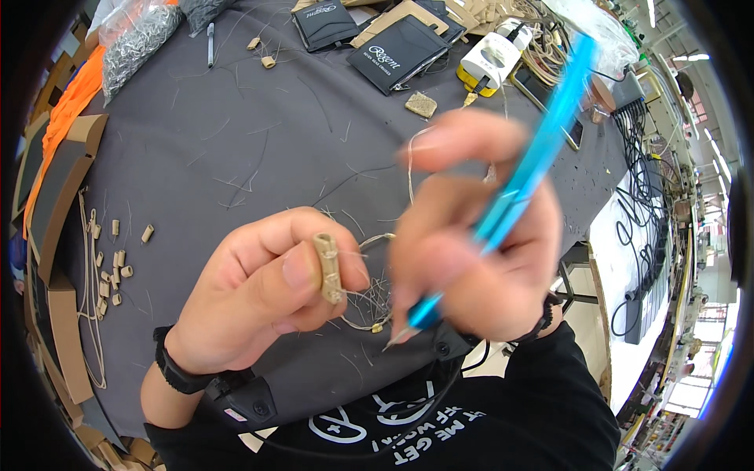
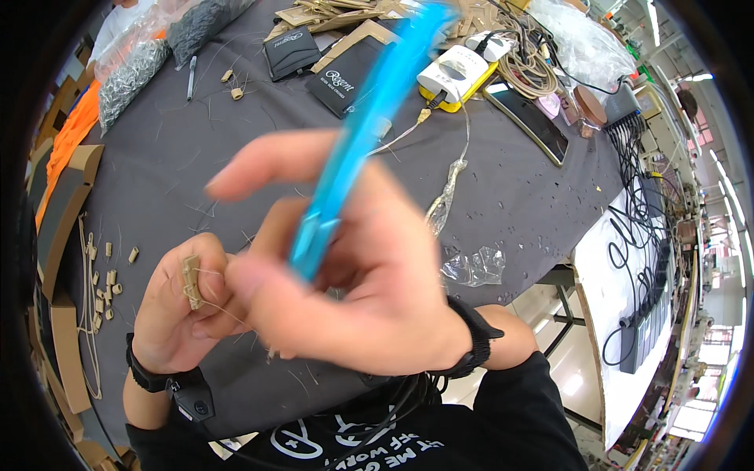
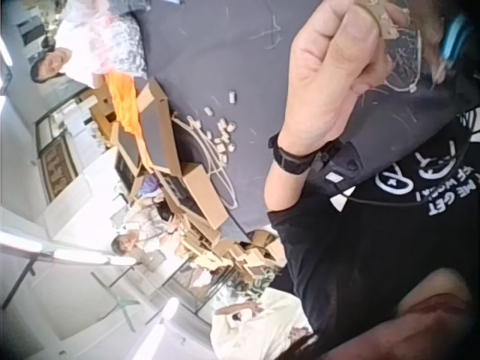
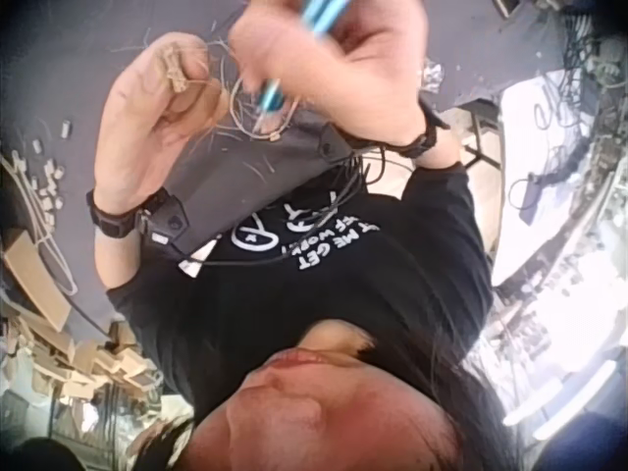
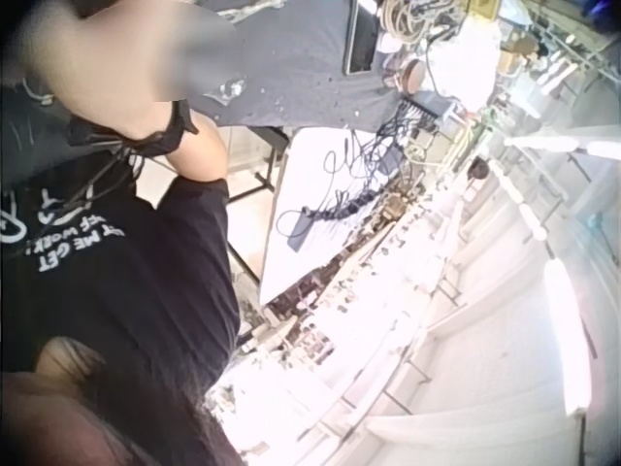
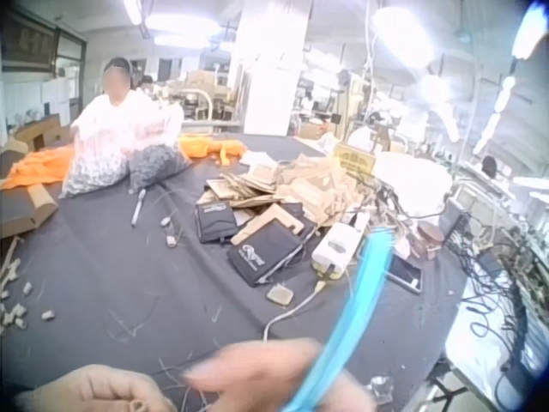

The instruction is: The person uses a blue pen-like tool to manipulate a small beige cylindrical object with a wire attached. They repeatedly insert the tool into the object and pull the wire, seemingly attempting to repair or adjust the connection. The task is performed continuously on the same object throughout the clip.

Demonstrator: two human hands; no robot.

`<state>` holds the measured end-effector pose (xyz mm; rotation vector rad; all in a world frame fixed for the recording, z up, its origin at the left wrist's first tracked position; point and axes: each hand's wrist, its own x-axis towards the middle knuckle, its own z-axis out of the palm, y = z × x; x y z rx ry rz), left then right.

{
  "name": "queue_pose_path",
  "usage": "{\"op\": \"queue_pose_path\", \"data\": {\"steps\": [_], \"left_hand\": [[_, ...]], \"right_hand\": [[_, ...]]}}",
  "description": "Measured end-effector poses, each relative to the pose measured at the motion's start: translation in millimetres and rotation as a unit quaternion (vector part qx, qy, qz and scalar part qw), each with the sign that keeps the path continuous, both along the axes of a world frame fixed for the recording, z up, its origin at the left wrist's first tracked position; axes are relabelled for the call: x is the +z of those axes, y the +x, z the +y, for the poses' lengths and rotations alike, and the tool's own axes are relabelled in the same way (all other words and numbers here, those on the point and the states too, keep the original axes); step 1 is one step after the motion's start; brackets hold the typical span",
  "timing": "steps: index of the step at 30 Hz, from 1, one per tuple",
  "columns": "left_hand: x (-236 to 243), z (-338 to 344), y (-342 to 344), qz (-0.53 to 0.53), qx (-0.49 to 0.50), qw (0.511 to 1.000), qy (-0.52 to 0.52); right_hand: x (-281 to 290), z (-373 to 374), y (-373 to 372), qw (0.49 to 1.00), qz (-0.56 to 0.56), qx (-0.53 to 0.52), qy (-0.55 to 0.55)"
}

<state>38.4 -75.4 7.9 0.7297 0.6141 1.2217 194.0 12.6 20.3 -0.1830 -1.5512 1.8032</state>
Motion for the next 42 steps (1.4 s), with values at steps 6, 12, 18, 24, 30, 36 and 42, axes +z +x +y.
{"op": "queue_pose_path", "data": {"steps": [6, 12, 18, 24, 30, 36, 42], "left_hand": [[3, 0, -1, 0.031, 0.003, 0.999, -0.044], [12, 0, -4, 0.144, 0.041, 0.988, -0.033], [25, -4, -4, 0.357, 0.064, 0.930, -0.051], [25, -1, -4, 0.187, 0.043, 0.981, -0.021], [17, -5, -5, 0.068, 0.011, 0.997, 0.016], [15, -4, -4, 0.078, 0.021, 0.995, 0.055], [19, -5, 1, 0.231, 0.085, 0.969, -0.009]], "right_hand": [[1, -6, -4, 0.990, -0.110, 0.084, 0.038], [-2, -9, -4, 0.986, -0.144, 0.034, 0.080], [-9, -8, -5, 0.970, -0.156, -0.001, 0.185], [-3, -8, -7, 0.986, -0.097, 0.009, 0.137], [-5, -10, -6, 0.994, -0.045, 0.037, 0.092], [-7, -11, -7, 0.996, -0.005, 0.058, 0.062], [-10, -12, -8, 0.989, -0.076, -0.007, 0.130]]}}
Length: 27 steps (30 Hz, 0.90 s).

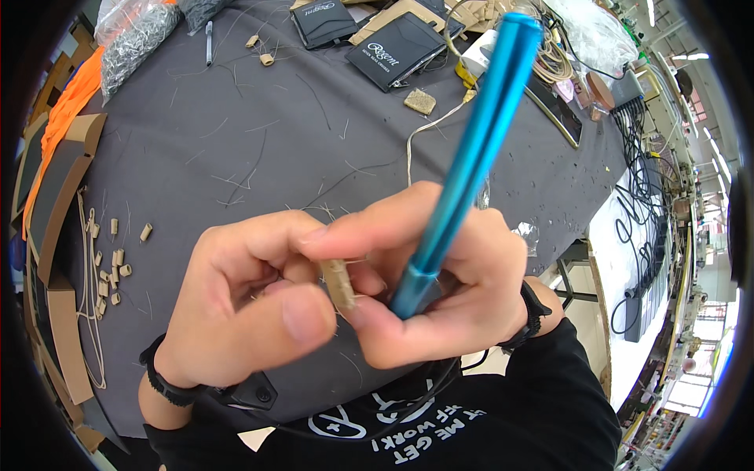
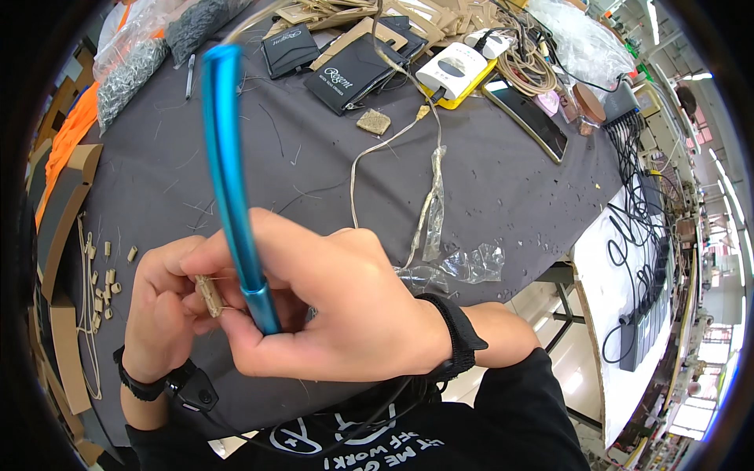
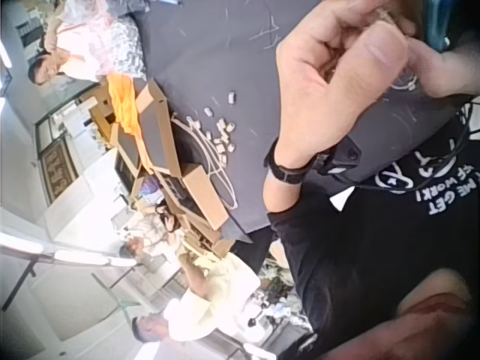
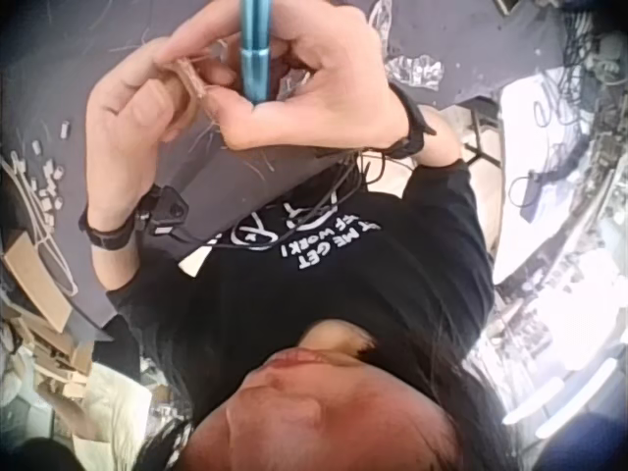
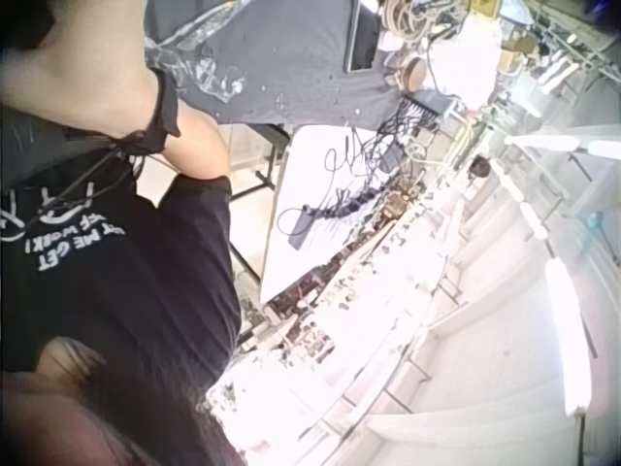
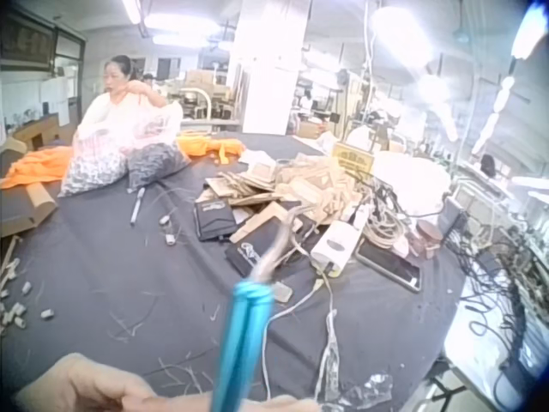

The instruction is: The person uses a blue pen-like tool to manipulate a small beige cylindrical object with a wire attached. They repeatedly insert the tool into the object and pull the wire, seemingly attempting to repair or adjust the connection. The task is performed continuously on the same object throughout the clip.

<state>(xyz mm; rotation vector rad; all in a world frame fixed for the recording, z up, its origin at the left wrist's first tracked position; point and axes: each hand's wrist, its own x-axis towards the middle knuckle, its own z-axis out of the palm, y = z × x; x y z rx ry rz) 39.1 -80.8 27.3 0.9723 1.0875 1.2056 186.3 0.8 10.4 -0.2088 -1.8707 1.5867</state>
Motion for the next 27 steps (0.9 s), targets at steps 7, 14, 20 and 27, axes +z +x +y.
{"op": "queue_pose_path", "data": {"steps": [7, 14, 20, 27], "left_hand": [[6, -3, 3, 0.105, 0.026, 0.993, -0.047], [5, 2, 4, 0.000, 0.015, 0.999, -0.037], [-1, 0, 1, -0.011, -0.015, 1.000, 0.008], [2, 1, 6, 0.030, 0.035, 0.998, 0.039]], "right_hand": [[-3, 2, -3, 0.989, -0.042, -0.020, 0.142], [4, 1, 2, 0.999, -0.032, -0.009, 0.036], [4, -1, 0, 0.997, 0.048, 0.032, -0.052], [4, 10, 4, 0.993, 0.105, 0.044, -0.010]]}}
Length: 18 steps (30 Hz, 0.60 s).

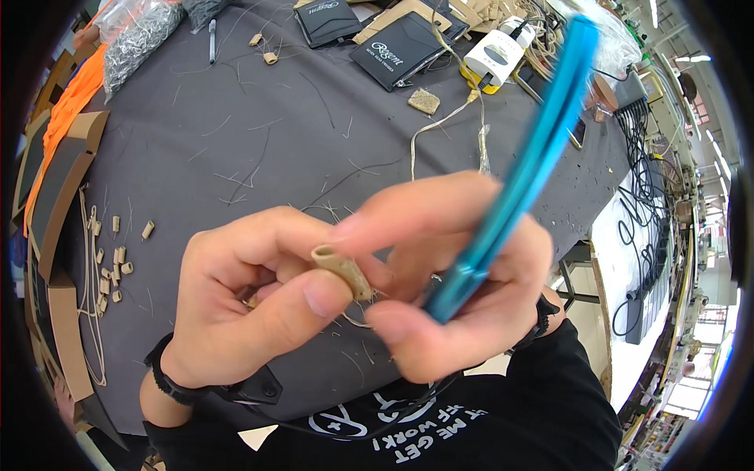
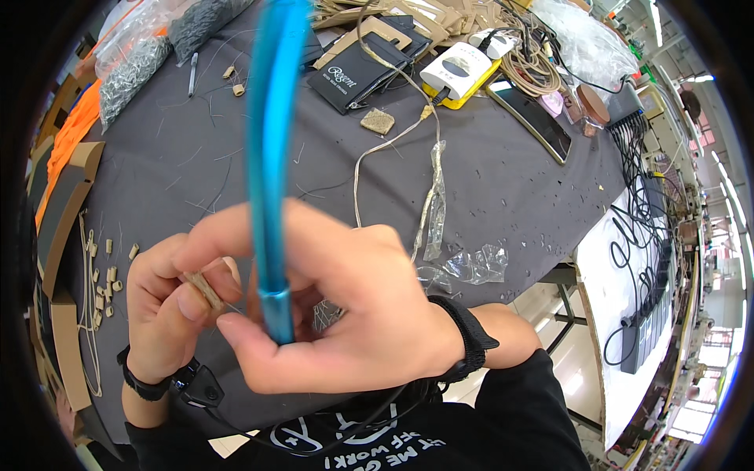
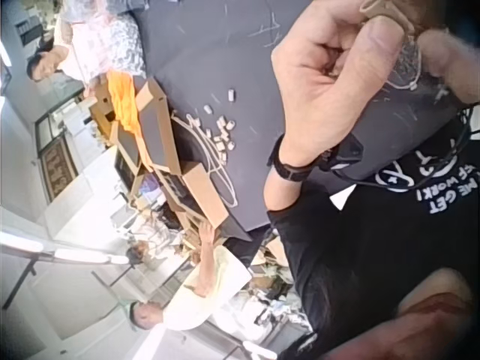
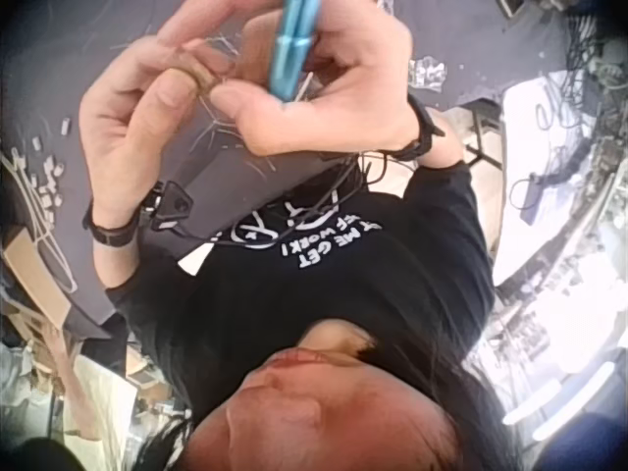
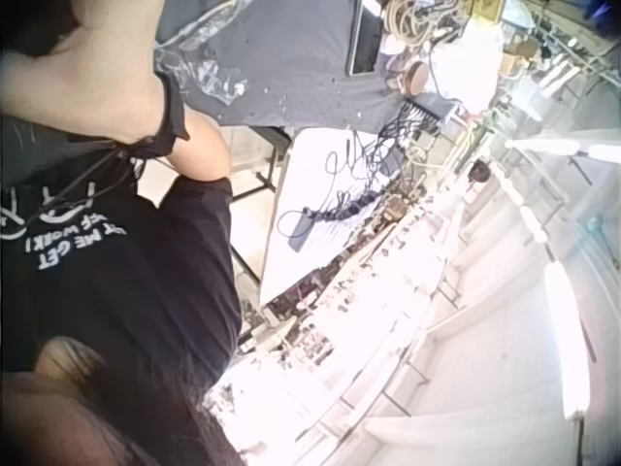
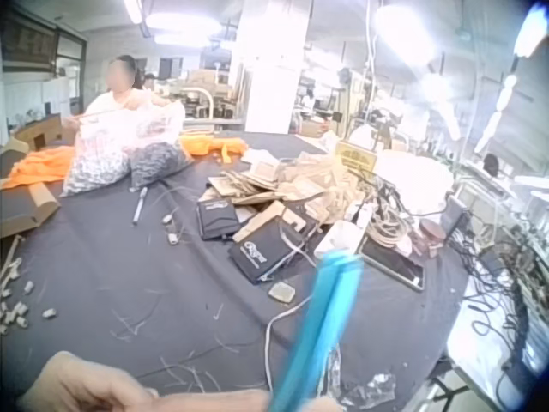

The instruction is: The person uses a blue pen-like tool to manipulate a small beige cylindrical object with a wire attached. They repeatedly insert the tool into the object and pull the wire, seemingly attempting to repair or adjust the connection. The task is performed continuously on the same object throughout the clip.

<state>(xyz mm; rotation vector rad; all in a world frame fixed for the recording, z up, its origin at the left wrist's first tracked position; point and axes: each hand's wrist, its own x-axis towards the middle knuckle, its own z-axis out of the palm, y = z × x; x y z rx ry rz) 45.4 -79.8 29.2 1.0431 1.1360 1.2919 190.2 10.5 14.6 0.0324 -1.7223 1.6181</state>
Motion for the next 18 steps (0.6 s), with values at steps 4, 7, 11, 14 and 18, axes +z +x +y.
{"op": "queue_pose_path", "data": {"steps": [4, 7, 11, 14, 18], "left_hand": [[-7, -2, 2, 0.011, 0.053, 0.999, 0.003], [-5, 0, 6, -0.005, 0.064, 0.998, 0.002], [0, 0, 10, -0.037, 0.047, 0.998, -0.022], [3, -1, 10, -0.053, 0.044, 0.997, -0.036], [3, -2, 11, -0.077, 0.044, 0.995, -0.053]], "right_hand": [[-3, -1, 3, 0.990, 0.105, -0.072, -0.063], [5, 8, 13, 0.987, 0.143, -0.071, -0.026], [-2, 16, 11, 0.982, 0.173, -0.036, 0.060], [-3, 16, 15, 0.983, 0.156, -0.022, 0.098], [-7, 16, 16, 0.982, 0.144, -0.024, 0.123]]}}
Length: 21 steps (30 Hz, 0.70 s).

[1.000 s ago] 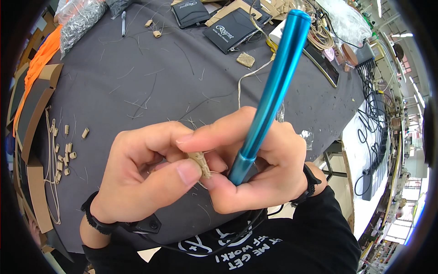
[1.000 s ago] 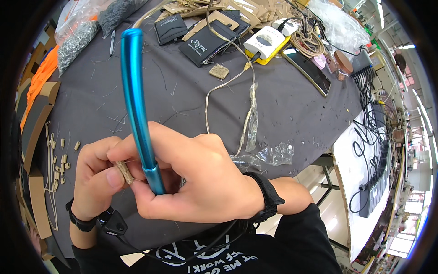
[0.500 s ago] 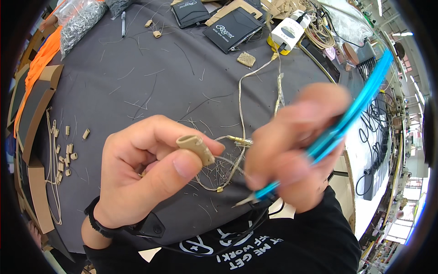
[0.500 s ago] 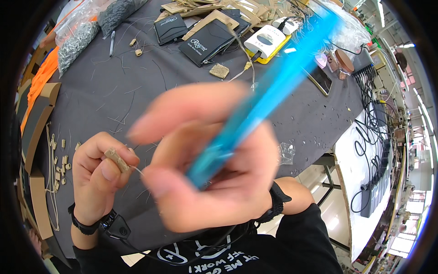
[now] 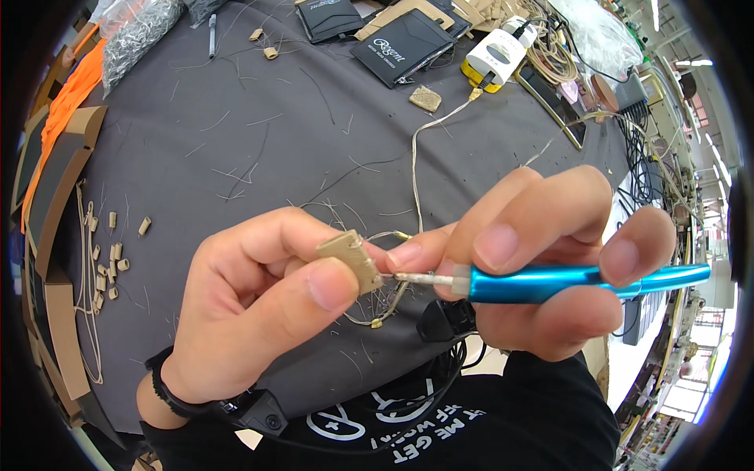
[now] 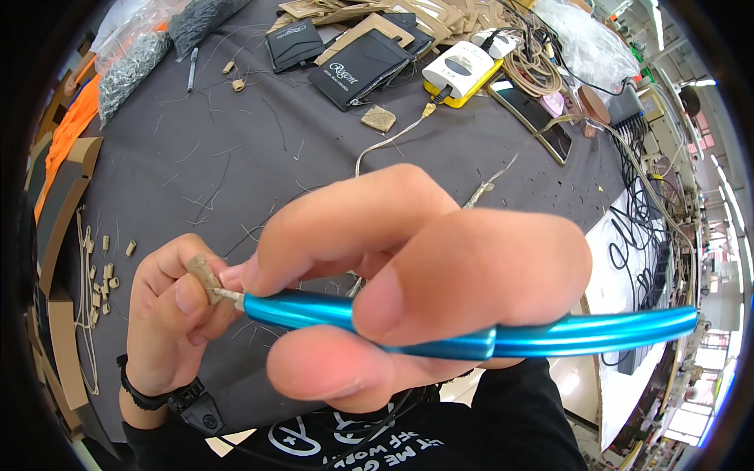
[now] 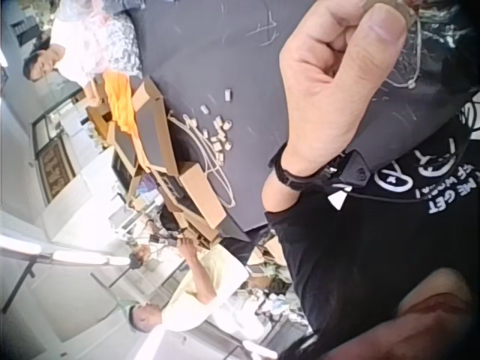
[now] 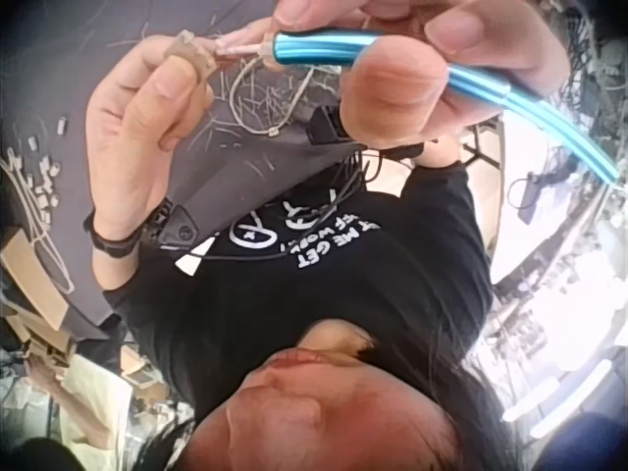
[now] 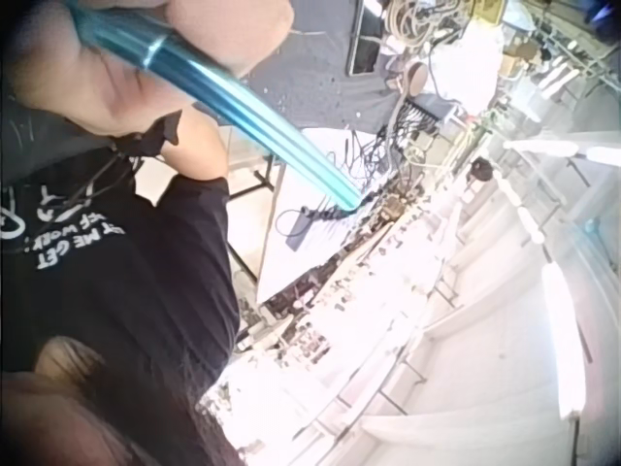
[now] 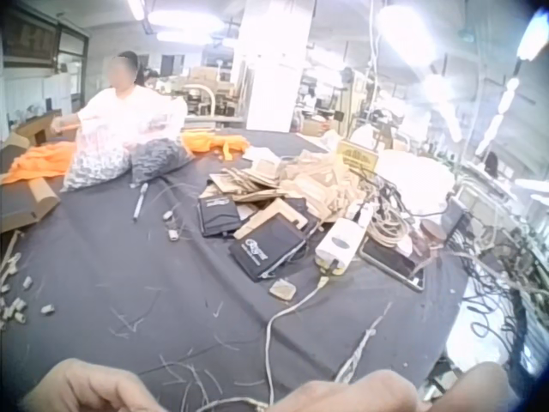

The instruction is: The person uses a blue pen-like tool to manipulate a small beige cylindrical object with a wire attached. They repeatedly insert the tool into the object and pull the wire, seemingly attempting to repair or adjust the connection. The task is performed continuously on the same object throughout the clip.

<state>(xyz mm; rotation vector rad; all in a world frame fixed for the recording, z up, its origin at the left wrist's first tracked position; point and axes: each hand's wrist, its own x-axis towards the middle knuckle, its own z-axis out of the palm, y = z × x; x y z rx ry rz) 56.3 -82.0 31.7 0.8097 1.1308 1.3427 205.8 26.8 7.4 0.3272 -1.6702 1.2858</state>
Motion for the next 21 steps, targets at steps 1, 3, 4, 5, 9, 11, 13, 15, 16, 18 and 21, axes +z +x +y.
{"op": "queue_pose_path", "data": {"steps": [1, 3, 4, 5, 9, 11, 13, 15, 16, 18, 21], "left_hand": [[-0.7, -0.6, 0.3, -0.005, 0.002, 1.000, -0.004], [-1.4, 0.3, 1.2, -0.014, 0.002, 1.000, -0.006], [-1.3, 0.7, 1.0, -0.011, 0.002, 1.000, -0.007], [-0.7, 0.4, 1.2, -0.007, 0.003, 1.000, -0.008], [0.6, -0.4, 2.3, 0.003, 0.007, 1.000, -0.006], [1.4, -0.6, 2.2, 0.006, 0.008, 1.000, -0.009], [1.7, -0.8, 1.8, 0.006, 0.009, 1.000, -0.014], [1.2, -0.9, 1.9, 0.011, 0.009, 1.000, -0.010], [1.0, -0.9, 1.8, 0.014, 0.009, 1.000, -0.008], [0.6, -1.2, 1.5, 0.017, 0.007, 1.000, -0.005], [1.3, -1.4, 1.8, 0.018, 0.007, 1.000, -0.006]], "right_hand": [[-0.2, -0.3, -0.7, 1.000, -0.001, -0.003, 0.006], [-1.1, -2.0, -1.7, 1.000, -0.003, -0.024, 0.016], [-1.1, -2.5, -1.8, 0.999, -0.003, -0.032, 0.018], [-1.3, -3.3, -2.0, 0.999, -0.001, -0.039, 0.020], [-1.1, -3.8, -3.3, 0.999, 0.008, -0.041, 0.027], [-1.7, -3.4, -4.9, 0.998, 0.015, -0.042, 0.033], [-2.3, -3.2, -6.1, 0.998, 0.020, -0.044, 0.040], [-2.8, -4.1, -6.3, 0.998, 0.028, -0.047, 0.041], [-2.9, -4.5, -6.7, 0.998, 0.032, -0.047, 0.039], [-3.0, -5.0, -7.8, 0.997, 0.039, -0.046, 0.037], [-3.8, -4.4, -8.6, 0.997, 0.048, -0.043, 0.040]]}}
